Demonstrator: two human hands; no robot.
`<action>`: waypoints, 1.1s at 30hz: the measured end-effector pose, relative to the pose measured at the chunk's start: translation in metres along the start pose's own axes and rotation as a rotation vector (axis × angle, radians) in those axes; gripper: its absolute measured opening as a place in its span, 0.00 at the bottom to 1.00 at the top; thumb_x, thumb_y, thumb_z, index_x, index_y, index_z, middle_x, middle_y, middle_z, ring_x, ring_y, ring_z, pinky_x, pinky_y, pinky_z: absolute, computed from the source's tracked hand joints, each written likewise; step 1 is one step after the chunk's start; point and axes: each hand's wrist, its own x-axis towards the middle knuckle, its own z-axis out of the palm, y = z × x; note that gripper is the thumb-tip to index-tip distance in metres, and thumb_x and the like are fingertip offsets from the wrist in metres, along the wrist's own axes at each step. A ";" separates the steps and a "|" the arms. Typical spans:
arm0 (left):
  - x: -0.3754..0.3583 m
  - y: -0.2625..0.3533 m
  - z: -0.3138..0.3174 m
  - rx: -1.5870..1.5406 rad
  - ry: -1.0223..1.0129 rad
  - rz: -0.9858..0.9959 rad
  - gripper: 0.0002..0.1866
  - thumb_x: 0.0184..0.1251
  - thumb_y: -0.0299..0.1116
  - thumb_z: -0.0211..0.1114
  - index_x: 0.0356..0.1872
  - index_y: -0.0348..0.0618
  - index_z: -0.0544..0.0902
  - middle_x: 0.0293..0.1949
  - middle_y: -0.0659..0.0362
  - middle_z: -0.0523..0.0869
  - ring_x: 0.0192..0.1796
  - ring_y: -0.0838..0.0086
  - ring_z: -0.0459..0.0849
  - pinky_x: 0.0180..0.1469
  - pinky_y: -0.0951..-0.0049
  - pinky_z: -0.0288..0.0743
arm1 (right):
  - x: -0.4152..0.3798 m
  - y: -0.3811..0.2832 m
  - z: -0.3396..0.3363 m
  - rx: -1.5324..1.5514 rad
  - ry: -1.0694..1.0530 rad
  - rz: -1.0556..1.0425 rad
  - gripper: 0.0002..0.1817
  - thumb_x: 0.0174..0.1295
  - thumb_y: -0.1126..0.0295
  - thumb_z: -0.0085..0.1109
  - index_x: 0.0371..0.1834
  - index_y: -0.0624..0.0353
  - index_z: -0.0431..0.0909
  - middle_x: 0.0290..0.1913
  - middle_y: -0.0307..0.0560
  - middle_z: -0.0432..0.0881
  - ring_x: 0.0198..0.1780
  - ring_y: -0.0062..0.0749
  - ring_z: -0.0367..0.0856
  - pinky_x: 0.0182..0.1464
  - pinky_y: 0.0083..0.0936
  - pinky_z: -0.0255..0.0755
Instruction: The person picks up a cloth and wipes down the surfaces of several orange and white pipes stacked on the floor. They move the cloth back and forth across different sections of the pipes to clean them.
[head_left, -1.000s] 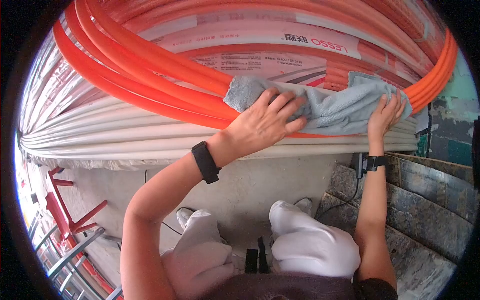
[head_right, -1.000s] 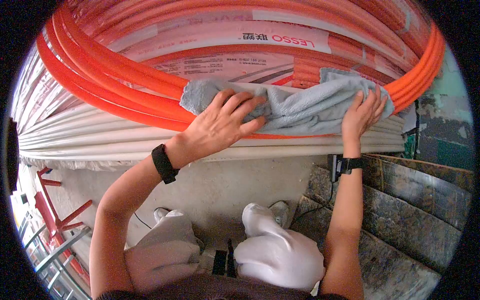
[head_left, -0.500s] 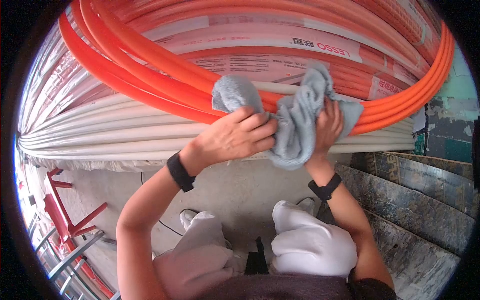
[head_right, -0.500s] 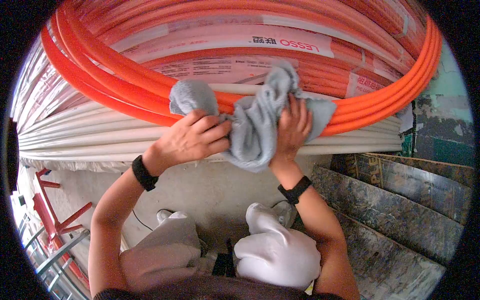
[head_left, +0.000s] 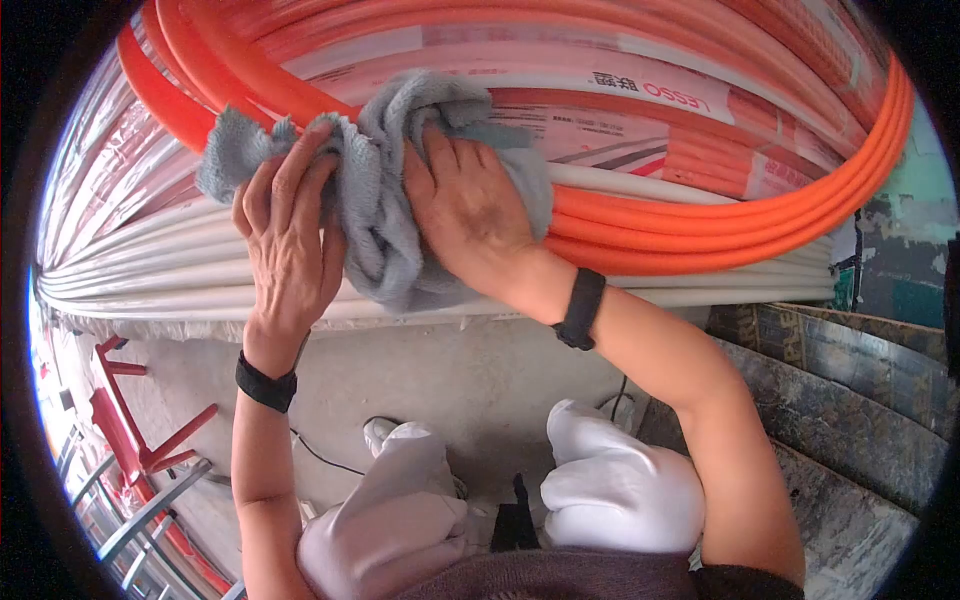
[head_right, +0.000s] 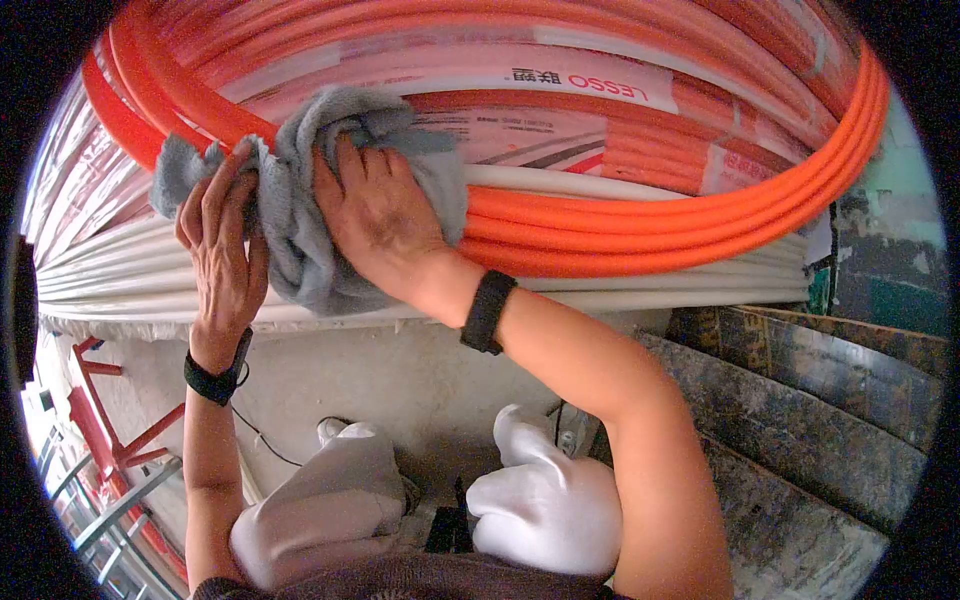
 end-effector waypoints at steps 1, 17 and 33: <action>0.003 0.000 0.003 0.012 0.017 0.012 0.29 0.55 0.24 0.58 0.63 0.40 0.77 0.76 0.60 0.69 0.75 0.58 0.65 0.78 0.54 0.50 | 0.000 -0.001 0.002 -0.004 0.026 -0.007 0.28 0.58 0.71 0.57 0.63 0.69 0.71 0.62 0.67 0.75 0.57 0.54 0.77 0.64 0.44 0.69; 0.022 0.034 0.021 0.255 -0.026 -0.100 0.33 0.72 0.44 0.57 0.76 0.47 0.68 0.80 0.57 0.64 0.83 0.55 0.55 0.82 0.49 0.44 | -0.044 0.031 -0.009 0.068 0.024 -0.071 0.33 0.49 0.58 0.74 0.56 0.64 0.77 0.64 0.65 0.74 0.63 0.53 0.74 0.65 0.45 0.68; 0.036 0.126 0.066 0.036 -0.215 0.118 0.26 0.60 0.39 0.66 0.60 0.38 0.80 0.65 0.48 0.78 0.73 0.51 0.69 0.78 0.42 0.55 | -0.147 0.110 -0.066 -0.099 -0.031 0.119 0.33 0.44 0.61 0.75 0.56 0.58 0.78 0.61 0.50 0.75 0.56 0.51 0.74 0.58 0.48 0.68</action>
